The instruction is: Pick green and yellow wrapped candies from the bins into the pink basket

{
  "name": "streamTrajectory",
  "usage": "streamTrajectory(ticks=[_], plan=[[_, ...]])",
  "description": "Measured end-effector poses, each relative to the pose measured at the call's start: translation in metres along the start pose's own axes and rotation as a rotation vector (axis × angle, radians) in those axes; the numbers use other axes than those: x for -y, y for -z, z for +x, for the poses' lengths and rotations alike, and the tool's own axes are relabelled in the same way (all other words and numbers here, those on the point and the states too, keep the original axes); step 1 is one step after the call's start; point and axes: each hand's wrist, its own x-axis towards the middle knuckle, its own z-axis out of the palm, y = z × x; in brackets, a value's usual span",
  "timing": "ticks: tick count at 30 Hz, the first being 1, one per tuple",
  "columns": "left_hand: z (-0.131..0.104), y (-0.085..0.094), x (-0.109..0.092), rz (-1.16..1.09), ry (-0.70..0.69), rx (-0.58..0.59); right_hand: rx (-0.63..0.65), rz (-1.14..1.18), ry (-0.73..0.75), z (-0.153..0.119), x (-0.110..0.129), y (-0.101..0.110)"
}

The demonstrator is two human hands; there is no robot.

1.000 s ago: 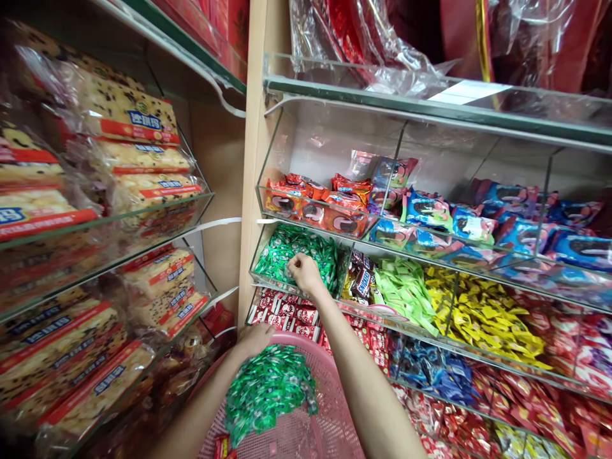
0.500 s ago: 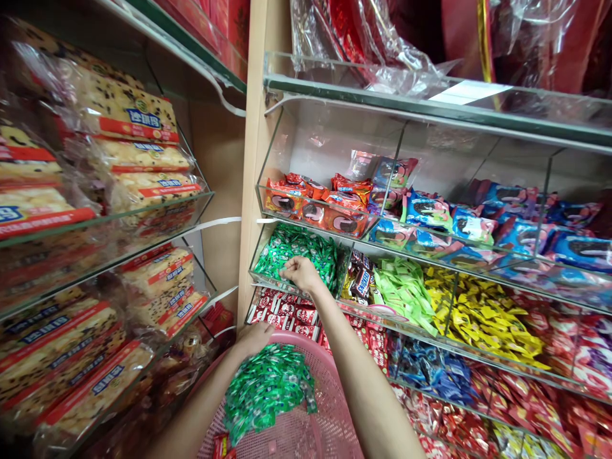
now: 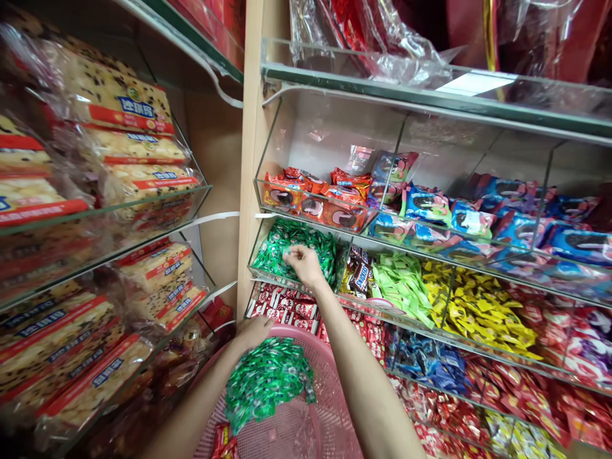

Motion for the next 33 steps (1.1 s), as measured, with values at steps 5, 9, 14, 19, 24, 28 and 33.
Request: streamTrajectory(ticks=[5, 9, 14, 19, 24, 28, 33], plan=[[0.002, -0.001, 0.0, 0.005, -0.009, 0.018, -0.214, -0.121, 0.218, -0.036, 0.033, 0.001], [0.003, -0.003, 0.002, 0.01, -0.013, 0.016, -0.005, -0.307, 0.219, -0.095, 0.037, 0.004], [0.001, -0.003, 0.001, 0.011, 0.007, 0.024, 0.247, -0.516, 0.082, -0.15, -0.014, 0.016], [0.0, -0.001, 0.001, 0.003, -0.006, 0.025, 0.439, -0.623, 0.04, -0.169, -0.059, 0.016], [0.0, 0.0, 0.001, -0.001, -0.004, 0.033, 0.511, -0.655, 0.03, -0.17, -0.074, 0.004], [0.001, 0.0, 0.001, -0.004, -0.013, 0.028, 0.483, -0.683, 0.04, -0.171, -0.085, -0.002], [0.003, -0.002, 0.002, -0.006, -0.019, 0.02, 0.453, -0.63, 0.053, -0.174, -0.087, -0.004]])
